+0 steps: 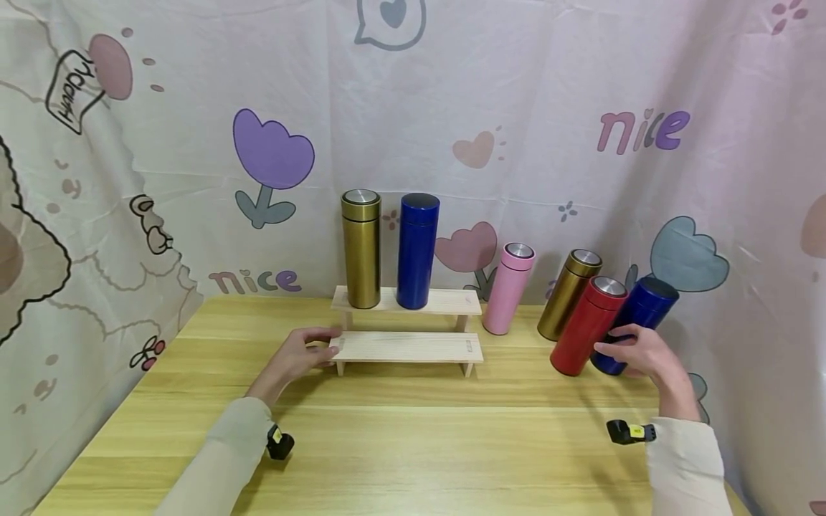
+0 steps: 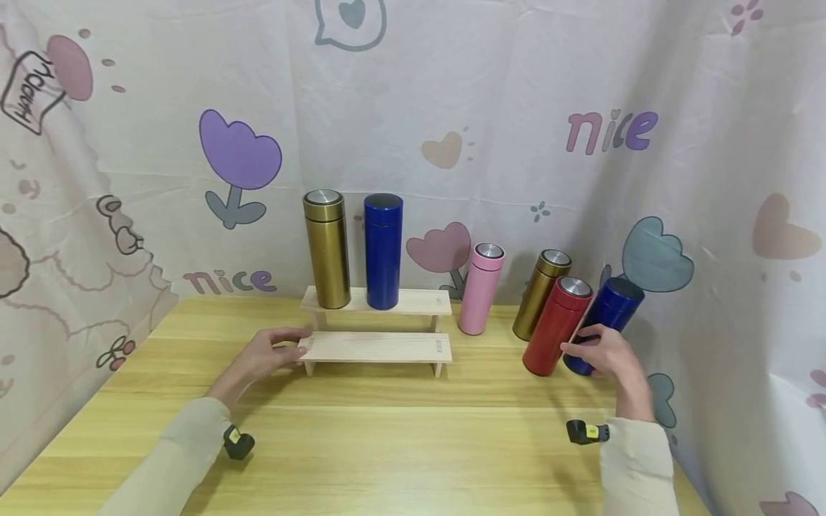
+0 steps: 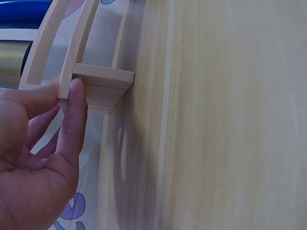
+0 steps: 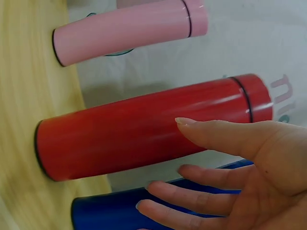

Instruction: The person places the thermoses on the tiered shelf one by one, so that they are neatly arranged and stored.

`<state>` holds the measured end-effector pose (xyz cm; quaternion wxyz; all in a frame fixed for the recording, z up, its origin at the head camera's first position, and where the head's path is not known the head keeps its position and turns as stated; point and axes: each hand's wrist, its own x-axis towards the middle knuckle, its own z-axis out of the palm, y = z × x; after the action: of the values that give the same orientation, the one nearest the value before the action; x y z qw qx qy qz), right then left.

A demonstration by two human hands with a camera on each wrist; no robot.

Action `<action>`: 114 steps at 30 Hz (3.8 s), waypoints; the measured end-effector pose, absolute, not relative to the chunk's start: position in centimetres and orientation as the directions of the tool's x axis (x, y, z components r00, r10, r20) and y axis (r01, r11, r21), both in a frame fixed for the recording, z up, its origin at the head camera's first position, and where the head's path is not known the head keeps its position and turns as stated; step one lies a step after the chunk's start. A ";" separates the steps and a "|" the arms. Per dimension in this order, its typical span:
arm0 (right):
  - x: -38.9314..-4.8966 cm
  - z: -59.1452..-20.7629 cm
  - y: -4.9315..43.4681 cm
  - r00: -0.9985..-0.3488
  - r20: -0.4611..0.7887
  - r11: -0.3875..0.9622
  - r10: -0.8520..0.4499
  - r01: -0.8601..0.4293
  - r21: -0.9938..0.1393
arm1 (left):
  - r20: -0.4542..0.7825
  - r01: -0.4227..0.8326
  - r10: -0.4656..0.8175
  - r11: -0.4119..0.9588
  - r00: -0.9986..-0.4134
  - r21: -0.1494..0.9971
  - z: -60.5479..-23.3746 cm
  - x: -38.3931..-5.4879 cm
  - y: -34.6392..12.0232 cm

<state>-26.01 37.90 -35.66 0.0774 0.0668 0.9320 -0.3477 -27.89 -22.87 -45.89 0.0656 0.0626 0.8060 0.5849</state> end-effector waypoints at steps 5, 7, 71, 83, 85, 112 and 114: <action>-26.7 -36.7 38.1 -0.978 -0.200 0.726 0.063 0.182 -0.663 | -0.021 0.035 0.190 0.282 -0.982 0.959 -45.9 -27.9 -23.0; -26.8 -37.0 38.1 -0.979 -0.196 0.712 0.063 0.182 -0.678 | -0.020 0.035 0.193 0.281 -0.981 0.959 -46.0 -28.0 -23.0; -29.1 -35.9 30.8 -0.985 -0.171 0.559 -0.020 0.131 -0.819 | -0.042 0.017 0.188 0.302 -0.981 0.953 -46.2 -28.2 -23.2; -30.0 -33.4 28.2 -0.988 -0.146 0.566 -0.049 0.093 -0.819 | -0.030 0.030 0.198 0.294 -0.980 0.955 -46.3 -28.2 -23.2; -30.1 -33.0 27.8 -0.988 -0.141 0.571 -0.059 0.083 -0.817 | -0.031 0.029 0.195 0.295 -0.980 0.955 -46.3 -28.2 -23.3; -32.7 -28.3 21.6 -0.986 -0.106 0.552 -0.129 0.017 -0.834 | -0.025 0.036 0.208 0.288 -0.978 0.957 -46.2 -28.2 -23.3; -32.9 -28.3 21.1 -0.984 -0.098 0.530 -0.146 0.006 -0.848 | -0.025 0.036 0.205 0.288 -0.978 0.957 -46.3 -28.2 -23.4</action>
<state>-32.89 21.07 -28.33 0.0786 -0.0401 0.8710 -0.4832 -28.18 -23.36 -46.27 0.0713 0.0755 0.7994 0.5917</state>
